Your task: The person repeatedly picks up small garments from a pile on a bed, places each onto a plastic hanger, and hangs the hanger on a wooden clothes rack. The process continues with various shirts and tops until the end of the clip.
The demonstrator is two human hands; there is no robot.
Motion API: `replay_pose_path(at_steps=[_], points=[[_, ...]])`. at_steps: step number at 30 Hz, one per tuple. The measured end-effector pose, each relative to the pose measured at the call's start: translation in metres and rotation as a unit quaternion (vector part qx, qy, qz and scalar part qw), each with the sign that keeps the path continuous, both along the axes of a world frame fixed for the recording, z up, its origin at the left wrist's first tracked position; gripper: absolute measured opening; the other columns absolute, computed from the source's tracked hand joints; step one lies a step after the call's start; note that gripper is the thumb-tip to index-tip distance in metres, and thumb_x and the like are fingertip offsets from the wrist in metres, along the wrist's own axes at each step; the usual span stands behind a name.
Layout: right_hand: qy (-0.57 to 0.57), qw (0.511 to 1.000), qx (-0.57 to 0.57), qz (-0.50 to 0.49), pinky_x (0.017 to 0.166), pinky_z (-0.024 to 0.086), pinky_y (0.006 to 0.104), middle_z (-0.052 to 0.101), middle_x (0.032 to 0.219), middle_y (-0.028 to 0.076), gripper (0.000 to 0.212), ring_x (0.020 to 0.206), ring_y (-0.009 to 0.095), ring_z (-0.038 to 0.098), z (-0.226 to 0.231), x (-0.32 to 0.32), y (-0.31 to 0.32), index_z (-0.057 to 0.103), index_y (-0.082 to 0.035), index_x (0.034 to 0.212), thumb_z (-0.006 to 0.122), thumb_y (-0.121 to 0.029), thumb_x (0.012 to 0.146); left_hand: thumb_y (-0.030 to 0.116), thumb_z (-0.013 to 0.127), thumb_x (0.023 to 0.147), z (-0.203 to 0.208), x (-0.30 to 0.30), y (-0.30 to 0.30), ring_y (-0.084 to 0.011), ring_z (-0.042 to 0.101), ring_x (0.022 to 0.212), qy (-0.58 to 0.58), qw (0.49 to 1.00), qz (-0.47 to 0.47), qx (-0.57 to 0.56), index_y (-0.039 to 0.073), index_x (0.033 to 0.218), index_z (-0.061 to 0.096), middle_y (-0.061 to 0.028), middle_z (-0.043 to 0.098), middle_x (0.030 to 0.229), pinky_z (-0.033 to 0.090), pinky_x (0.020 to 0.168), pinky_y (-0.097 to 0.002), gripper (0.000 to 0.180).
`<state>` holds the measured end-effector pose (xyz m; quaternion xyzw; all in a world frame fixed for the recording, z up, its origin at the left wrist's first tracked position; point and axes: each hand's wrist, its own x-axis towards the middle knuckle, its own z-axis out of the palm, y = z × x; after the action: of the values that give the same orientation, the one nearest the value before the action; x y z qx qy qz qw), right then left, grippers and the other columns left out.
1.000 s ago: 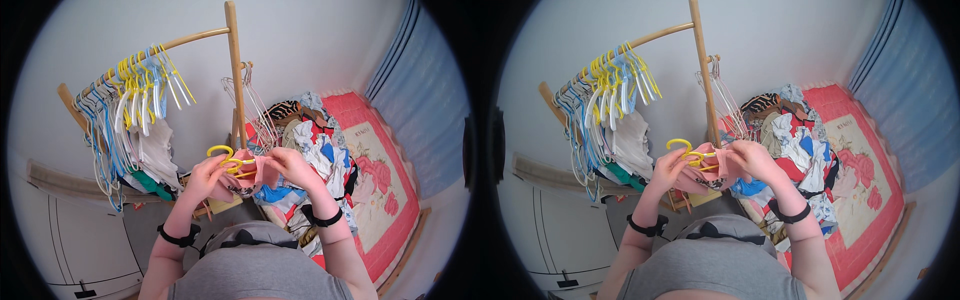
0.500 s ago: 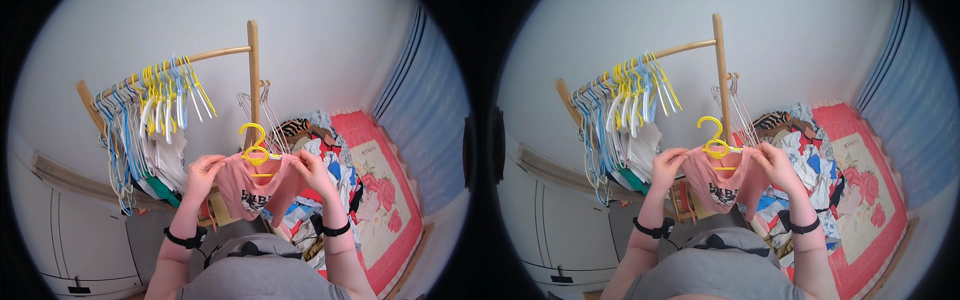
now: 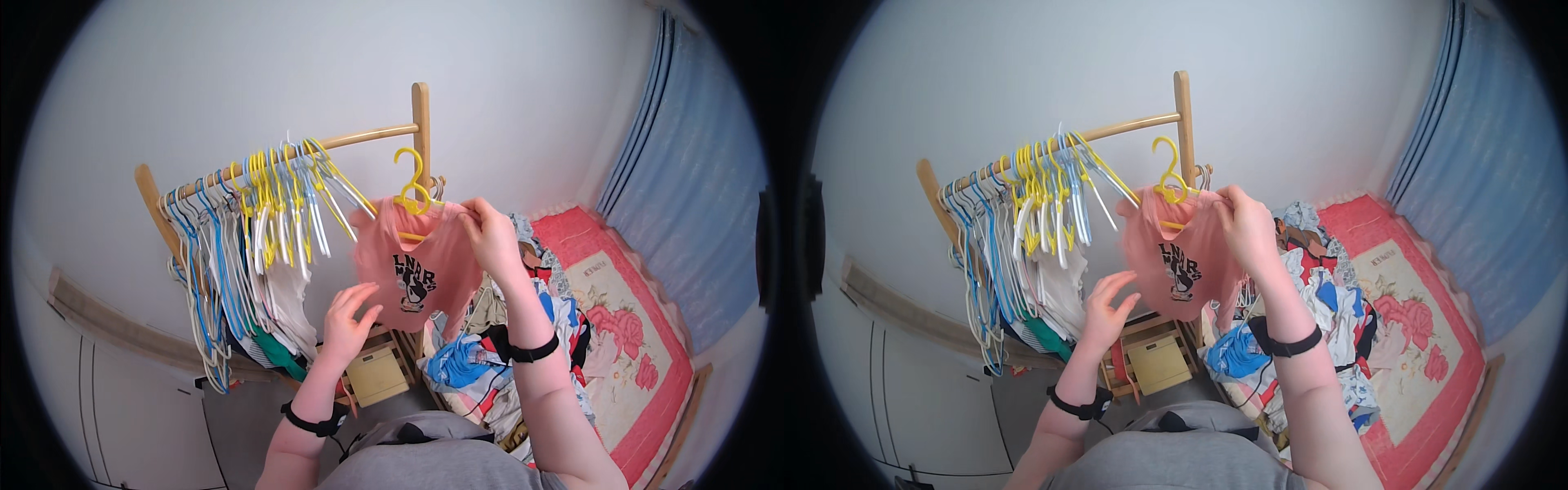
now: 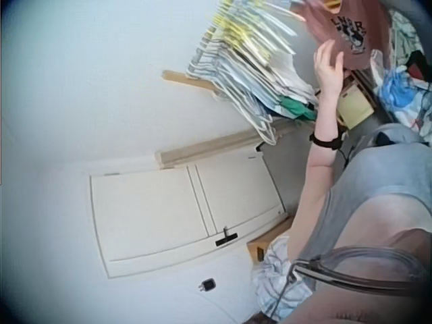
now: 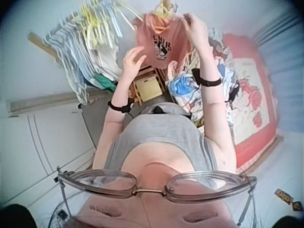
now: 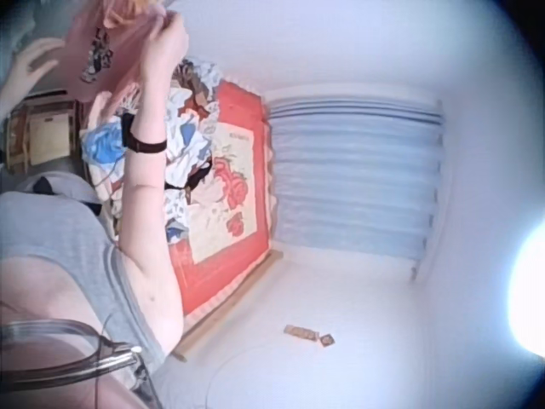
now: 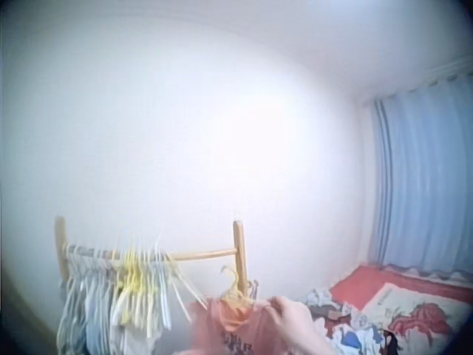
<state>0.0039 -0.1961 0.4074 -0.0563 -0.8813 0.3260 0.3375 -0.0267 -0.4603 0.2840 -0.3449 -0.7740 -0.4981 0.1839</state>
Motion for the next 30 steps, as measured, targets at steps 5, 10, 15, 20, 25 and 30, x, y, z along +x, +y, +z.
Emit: replay_pose_path(at_steps=[5,10,15,20,25,30], points=[[-0.069,0.996,0.013,0.056,0.077,0.053,0.0392,0.07,0.092,0.02,0.02,0.09,0.036,0.068,-0.005,-0.013,0.012,0.066,-0.001,0.102,0.062,-0.016,0.089,0.008,0.072,0.083,-0.011,-0.018,-0.021,-0.0276,0.062,0.107,-0.067,0.998,-0.019,0.007,0.005,0.115,0.067,-0.0096,0.066,0.118,0.052,0.088,-0.0351,0.032],[-0.083,0.996,-0.004,0.031,0.076,0.053,0.0387,0.07,0.091,0.02,0.019,0.088,0.036,0.068,-0.031,-0.01,0.021,0.065,-0.001,0.102,0.062,-0.015,0.09,0.008,0.07,0.086,-0.02,-0.029,-0.032,-0.0238,0.064,0.105,-0.152,0.987,-0.048,0.02,0.004,0.116,0.066,-0.0099,0.065,0.118,0.052,0.086,-0.0334,0.03],[0.003,0.998,0.002,-0.055,0.075,0.053,0.0387,0.07,0.091,0.021,0.017,0.088,0.036,0.069,-0.02,-0.015,0.002,0.064,0.0,0.103,0.06,-0.014,0.093,0.005,0.068,0.087,-0.019,-0.042,-0.023,-0.0208,0.063,0.104,-0.149,0.984,-0.095,0.002,0.003,0.118,0.066,-0.01,0.065,0.119,0.05,0.088,-0.0311,0.03],[0.095,0.993,-0.006,-0.074,0.08,0.053,0.0406,0.069,0.098,0.022,0.02,0.094,0.038,0.067,0.012,-0.038,-0.018,0.062,-0.003,0.112,0.055,-0.011,0.095,0.006,0.067,0.088,-0.009,-0.048,-0.01,-0.0202,0.063,0.105,-0.163,0.977,-0.137,-0.011,0.004,0.118,0.066,-0.0101,0.064,0.121,0.05,0.088,-0.0312,0.031],[0.063,0.99,0.06,-0.11,0.079,0.052,0.0484,0.068,0.108,0.016,0.029,0.096,0.039,0.066,0.017,-0.074,-0.036,0.057,-0.011,0.121,0.051,-0.011,0.093,0.006,0.067,0.088,-0.018,-0.052,0.003,-0.0198,0.064,0.104,-0.164,0.971,-0.176,-0.013,0.004,0.119,0.066,-0.0098,0.064,0.121,0.051,0.088,-0.0311,0.031],[0.041,0.992,0.062,-0.101,0.08,0.053,0.0464,0.069,0.104,0.016,0.034,0.096,0.038,0.066,-0.01,-0.088,-0.038,0.058,-0.013,0.123,0.054,-0.009,0.09,0.009,0.069,0.087,-0.025,-0.053,0.014,-0.0209,0.066,0.097,-0.161,0.97,-0.181,0.001,0.003,0.116,0.066,-0.0097,0.065,0.116,0.053,0.081,-0.0313,0.03]])
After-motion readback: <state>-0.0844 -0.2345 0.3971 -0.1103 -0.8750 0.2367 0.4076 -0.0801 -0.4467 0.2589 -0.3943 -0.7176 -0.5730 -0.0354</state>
